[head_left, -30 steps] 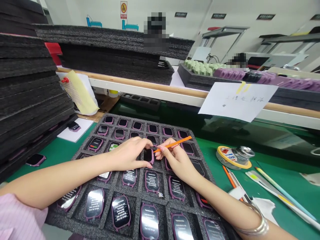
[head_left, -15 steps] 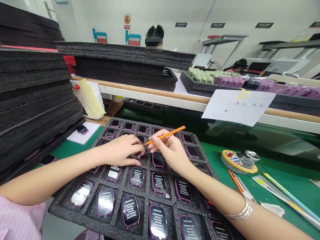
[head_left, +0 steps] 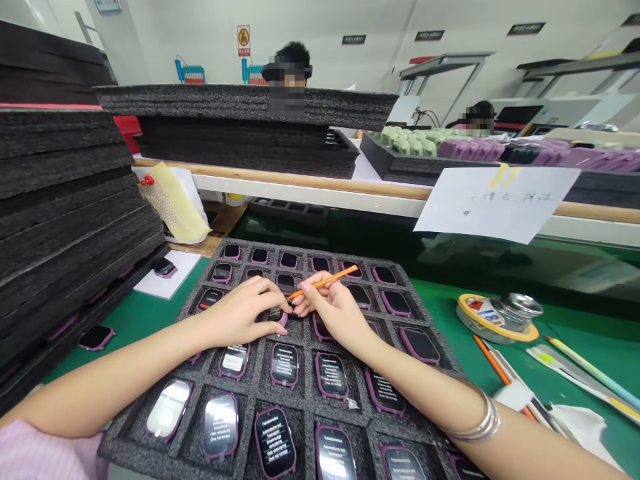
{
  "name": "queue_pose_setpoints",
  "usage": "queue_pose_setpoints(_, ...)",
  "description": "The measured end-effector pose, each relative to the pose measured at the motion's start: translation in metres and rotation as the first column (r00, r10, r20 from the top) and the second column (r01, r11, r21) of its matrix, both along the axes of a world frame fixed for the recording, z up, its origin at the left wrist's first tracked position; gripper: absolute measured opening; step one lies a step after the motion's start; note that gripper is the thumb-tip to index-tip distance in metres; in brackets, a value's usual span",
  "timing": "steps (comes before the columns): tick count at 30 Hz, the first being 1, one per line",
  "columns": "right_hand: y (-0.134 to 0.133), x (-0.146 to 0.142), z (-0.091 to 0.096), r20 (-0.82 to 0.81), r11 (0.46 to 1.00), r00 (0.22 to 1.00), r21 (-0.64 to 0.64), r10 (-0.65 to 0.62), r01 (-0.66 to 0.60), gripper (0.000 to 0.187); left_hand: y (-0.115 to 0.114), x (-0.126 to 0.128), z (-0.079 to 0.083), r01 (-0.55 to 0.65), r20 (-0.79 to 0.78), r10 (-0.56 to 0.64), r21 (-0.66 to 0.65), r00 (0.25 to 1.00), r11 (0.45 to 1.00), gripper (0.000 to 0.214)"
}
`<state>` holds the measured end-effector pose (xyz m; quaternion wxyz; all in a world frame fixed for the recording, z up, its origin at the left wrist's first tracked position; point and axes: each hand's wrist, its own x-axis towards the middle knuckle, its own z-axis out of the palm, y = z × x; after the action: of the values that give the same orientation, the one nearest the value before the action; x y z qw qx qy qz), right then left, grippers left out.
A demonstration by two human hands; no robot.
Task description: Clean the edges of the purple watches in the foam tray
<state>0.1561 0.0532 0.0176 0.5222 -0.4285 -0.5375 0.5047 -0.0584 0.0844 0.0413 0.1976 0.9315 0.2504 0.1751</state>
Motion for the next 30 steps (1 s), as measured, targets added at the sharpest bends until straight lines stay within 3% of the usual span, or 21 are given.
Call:
queue_pose_setpoints(6,-0.0028,-0.0036,-0.004,0.059,1.0,0.998,-0.009,0.005,-0.004,0.049,-0.0022,0.0004,-0.0022,-0.095,0.022,0.097,-0.09,0.995,0.991,0.05)
queue_pose_setpoints(12,-0.0047,-0.0032,-0.0044,0.091,1.0,0.996,-0.002,0.011,-0.01,0.048,-0.0026,0.0014,-0.0026,-0.103,0.011,0.105,-0.116,0.994,0.988,0.056)
queue_pose_setpoints(30,0.0006,-0.0063,-0.001,0.088,0.999,0.996,0.03,0.023,-0.026,0.033,0.0063,-0.0026,-0.0077,-0.06,-0.033,0.058,-0.05,0.998,0.997,0.04)
